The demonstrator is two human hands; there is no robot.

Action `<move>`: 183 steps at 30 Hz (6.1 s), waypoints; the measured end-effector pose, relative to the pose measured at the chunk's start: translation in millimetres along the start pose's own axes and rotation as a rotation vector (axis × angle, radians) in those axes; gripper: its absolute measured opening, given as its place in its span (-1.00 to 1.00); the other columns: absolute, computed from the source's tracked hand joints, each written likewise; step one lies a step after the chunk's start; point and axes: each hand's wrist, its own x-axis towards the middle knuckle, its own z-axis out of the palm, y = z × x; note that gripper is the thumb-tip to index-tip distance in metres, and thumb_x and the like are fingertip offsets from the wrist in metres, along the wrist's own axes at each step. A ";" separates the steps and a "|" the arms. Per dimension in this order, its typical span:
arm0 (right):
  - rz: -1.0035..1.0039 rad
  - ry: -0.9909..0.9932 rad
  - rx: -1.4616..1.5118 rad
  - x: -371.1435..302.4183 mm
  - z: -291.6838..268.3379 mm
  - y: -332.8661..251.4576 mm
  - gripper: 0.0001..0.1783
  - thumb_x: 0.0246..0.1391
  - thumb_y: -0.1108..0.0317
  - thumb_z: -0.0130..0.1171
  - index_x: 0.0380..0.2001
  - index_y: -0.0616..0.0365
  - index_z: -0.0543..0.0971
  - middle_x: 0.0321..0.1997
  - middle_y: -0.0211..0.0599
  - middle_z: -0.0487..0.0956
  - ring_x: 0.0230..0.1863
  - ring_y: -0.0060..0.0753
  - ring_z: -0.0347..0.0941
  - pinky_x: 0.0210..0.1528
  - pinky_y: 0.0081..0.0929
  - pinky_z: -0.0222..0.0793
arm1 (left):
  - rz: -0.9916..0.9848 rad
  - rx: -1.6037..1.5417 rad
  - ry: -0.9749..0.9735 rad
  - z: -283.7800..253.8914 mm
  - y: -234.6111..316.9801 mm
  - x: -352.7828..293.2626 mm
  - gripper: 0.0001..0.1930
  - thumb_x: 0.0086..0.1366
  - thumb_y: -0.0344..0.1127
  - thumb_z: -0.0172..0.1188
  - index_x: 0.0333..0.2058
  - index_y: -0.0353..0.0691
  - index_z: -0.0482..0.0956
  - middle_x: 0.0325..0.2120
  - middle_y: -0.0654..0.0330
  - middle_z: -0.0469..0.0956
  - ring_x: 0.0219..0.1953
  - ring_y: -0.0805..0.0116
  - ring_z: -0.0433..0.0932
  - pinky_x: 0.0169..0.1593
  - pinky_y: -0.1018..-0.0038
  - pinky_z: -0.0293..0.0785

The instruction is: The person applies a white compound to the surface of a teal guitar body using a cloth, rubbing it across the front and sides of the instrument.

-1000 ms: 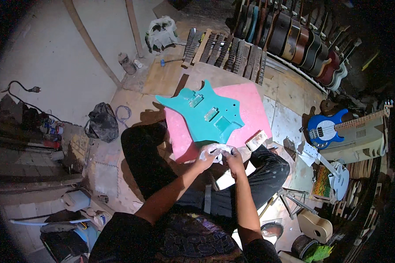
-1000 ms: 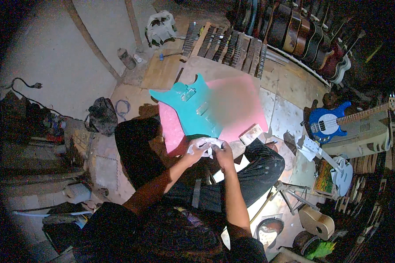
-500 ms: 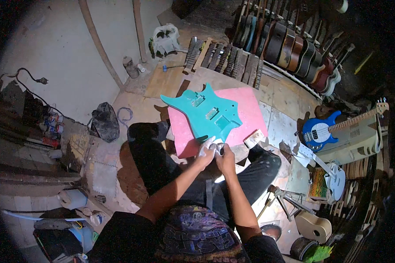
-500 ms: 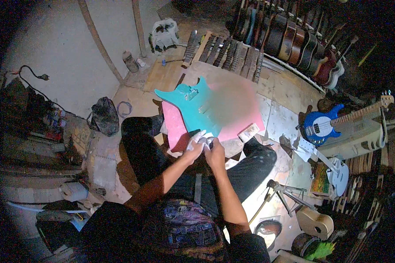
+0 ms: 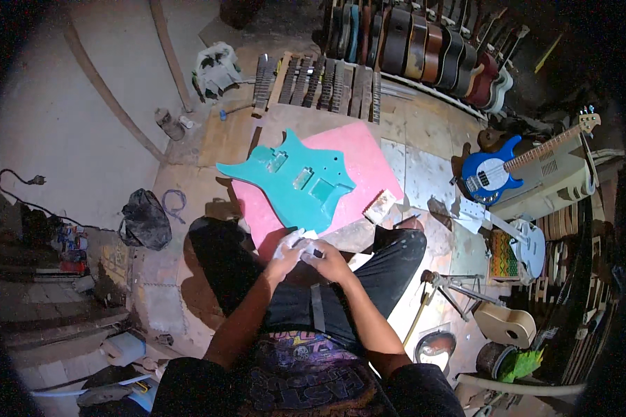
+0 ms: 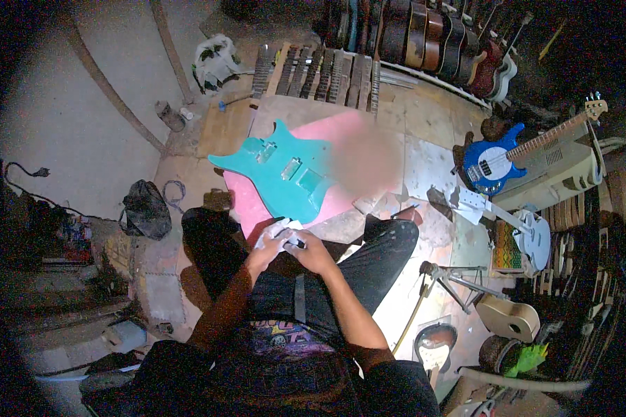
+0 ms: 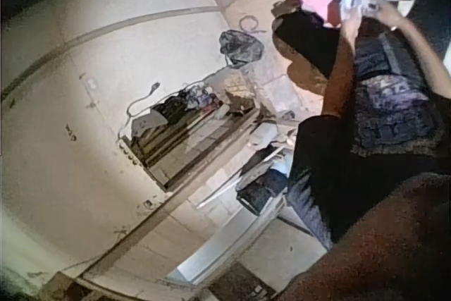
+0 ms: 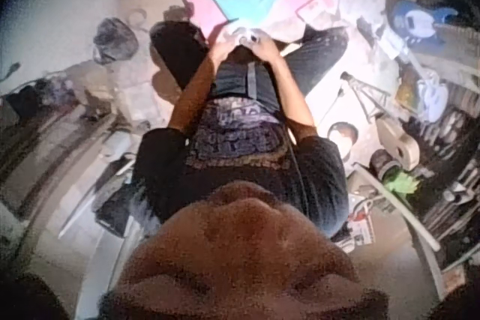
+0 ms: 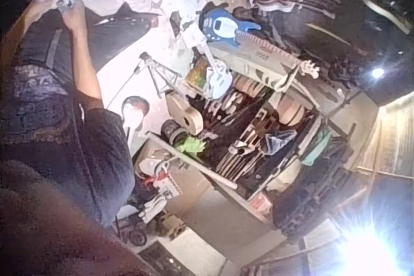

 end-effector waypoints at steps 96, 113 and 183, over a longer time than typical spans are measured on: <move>0.108 0.117 -0.187 49.0 -28.1 43.4 -0.31 -0.04 0.64 0.15 0.26 0.14 0.51 0.14 0.14 0.50 0.27 0.15 0.40 0.33 -0.22 0.37 | 0.371 1.318 0.520 -35.9 61.0 184.6 -0.15 0.27 0.21 0.24 0.45 0.05 0.22 0.38 0.01 0.30 0.50 -0.13 0.09 0.35 -0.52 -0.06; 0.164 0.147 -0.199 70.6 -23.4 32.4 -0.43 -0.05 0.61 0.18 0.12 0.18 0.61 0.03 0.12 0.54 0.15 0.18 0.46 0.25 -0.15 0.40 | 0.473 1.196 0.536 -41.4 44.0 194.7 -0.17 0.25 0.18 0.26 0.43 0.01 0.27 0.39 -0.06 0.29 0.50 -0.20 0.06 0.39 -0.46 -0.10; -0.068 0.244 -0.796 64.2 -26.7 48.2 -0.64 0.27 0.31 0.22 0.10 0.13 0.58 0.02 -0.10 0.60 -0.18 0.01 0.54 -0.08 -0.05 0.48 | 0.339 1.255 0.513 -34.5 57.2 188.1 -0.12 0.21 0.10 0.34 0.46 0.05 0.22 0.42 0.00 0.23 0.55 -0.15 -0.08 0.36 -0.35 0.15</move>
